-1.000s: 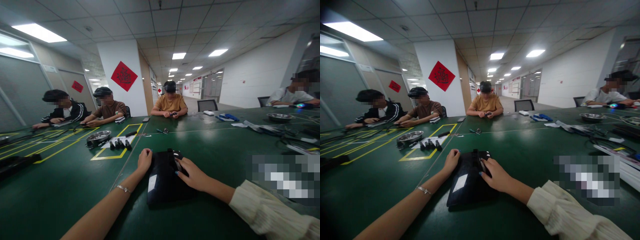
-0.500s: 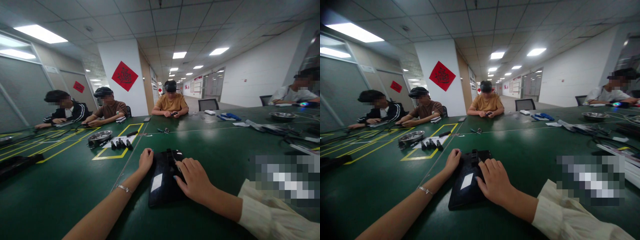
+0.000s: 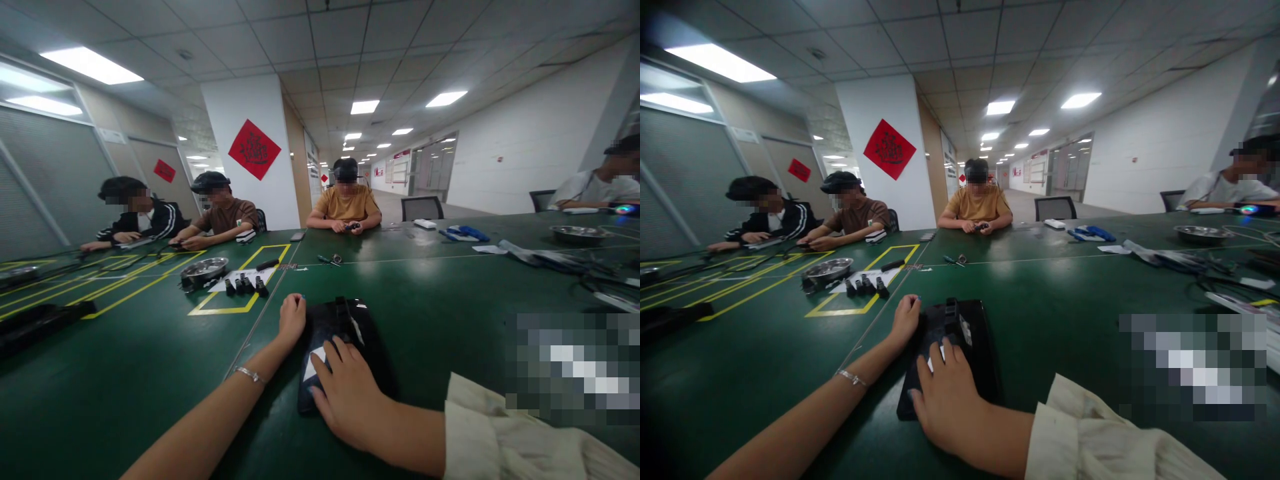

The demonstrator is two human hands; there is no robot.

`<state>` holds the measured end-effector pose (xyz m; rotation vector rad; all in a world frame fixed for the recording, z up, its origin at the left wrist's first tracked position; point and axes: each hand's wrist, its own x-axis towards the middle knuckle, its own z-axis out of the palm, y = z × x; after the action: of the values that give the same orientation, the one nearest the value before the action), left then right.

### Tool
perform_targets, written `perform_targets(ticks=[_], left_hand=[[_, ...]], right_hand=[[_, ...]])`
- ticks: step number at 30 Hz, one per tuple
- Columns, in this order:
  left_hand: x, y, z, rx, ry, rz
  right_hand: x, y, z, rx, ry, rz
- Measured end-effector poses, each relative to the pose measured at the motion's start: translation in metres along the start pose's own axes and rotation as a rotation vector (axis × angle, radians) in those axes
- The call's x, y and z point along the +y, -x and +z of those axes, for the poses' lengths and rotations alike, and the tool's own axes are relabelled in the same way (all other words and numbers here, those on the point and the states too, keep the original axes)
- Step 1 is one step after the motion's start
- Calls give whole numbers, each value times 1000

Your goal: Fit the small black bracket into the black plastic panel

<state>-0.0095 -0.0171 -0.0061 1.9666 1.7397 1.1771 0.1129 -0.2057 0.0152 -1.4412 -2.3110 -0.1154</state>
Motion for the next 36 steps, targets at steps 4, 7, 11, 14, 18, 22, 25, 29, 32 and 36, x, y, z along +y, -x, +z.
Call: perform_targets(ticks=[4,7,11,14,18,22,25,29,32,36], left_hand=[[-2,-2,0,27,5,12],[-1,-1,0,19,35,28],[1,1,0,11,58,14],[0,1,1,13,93,20],[0,1,2,-5,116,15],[3,3,0,-34,108,-5],[4,4,-1,-47,99,-13],[3,4,-2,-70,87,-17],[3,5,-3,-94,85,-40],[4,5,-4,-117,100,-42]], right_hand=[[-1,-8,4,-104,-83,29],[-5,-10,2,-161,-94,60],[-8,-12,-4,-210,-79,90],[-7,-14,-6,-226,-40,110],[0,-17,-5,-232,24,167],[15,-22,1,-227,98,252],[30,-29,6,-212,146,313],[53,-42,7,-304,200,435],[74,-50,4,-391,232,524],[106,-55,-1,-400,247,664]])
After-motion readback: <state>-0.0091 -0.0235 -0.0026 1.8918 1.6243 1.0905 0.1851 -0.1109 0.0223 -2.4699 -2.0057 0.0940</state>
